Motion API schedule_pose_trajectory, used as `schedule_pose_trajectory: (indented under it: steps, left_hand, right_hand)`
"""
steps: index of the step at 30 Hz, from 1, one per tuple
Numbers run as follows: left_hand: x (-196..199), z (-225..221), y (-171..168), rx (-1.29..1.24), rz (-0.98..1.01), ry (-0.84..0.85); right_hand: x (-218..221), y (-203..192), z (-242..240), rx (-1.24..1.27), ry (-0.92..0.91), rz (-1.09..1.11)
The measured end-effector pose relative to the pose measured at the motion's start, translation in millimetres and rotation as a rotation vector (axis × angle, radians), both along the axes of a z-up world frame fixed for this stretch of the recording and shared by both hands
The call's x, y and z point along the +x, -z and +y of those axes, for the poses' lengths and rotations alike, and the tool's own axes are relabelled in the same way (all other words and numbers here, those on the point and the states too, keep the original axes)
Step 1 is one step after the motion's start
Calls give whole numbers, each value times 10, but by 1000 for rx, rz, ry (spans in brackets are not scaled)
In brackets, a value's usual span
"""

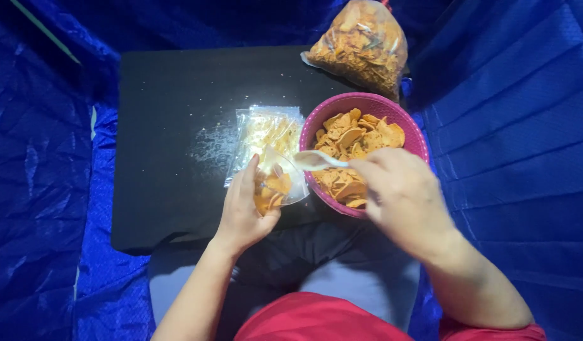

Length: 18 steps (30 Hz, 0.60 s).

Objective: Scooping chips from a bowl into small plastic bags using a spoon for packaging.

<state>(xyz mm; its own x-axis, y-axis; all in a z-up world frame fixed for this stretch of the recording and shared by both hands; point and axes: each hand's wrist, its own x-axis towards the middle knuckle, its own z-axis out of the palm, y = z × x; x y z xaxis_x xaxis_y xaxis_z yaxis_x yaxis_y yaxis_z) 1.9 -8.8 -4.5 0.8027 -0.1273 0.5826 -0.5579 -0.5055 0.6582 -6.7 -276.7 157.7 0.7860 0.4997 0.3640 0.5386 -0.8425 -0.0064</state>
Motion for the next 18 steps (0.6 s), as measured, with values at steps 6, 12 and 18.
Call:
schedule_pose_trajectory:
  steps: [6,12,18]
  left_hand:
    - [44,-163,13,-40,-46,90]
    - [71,-168,65,-40,-86,100]
    - [47,-152,15,-39,37,119]
  right_hand:
    - [-61,88,-319,-174,230,-4]
    - [-154,140,-251,-216,223,66]
    - [-149,234,-66,-352,131,-27]
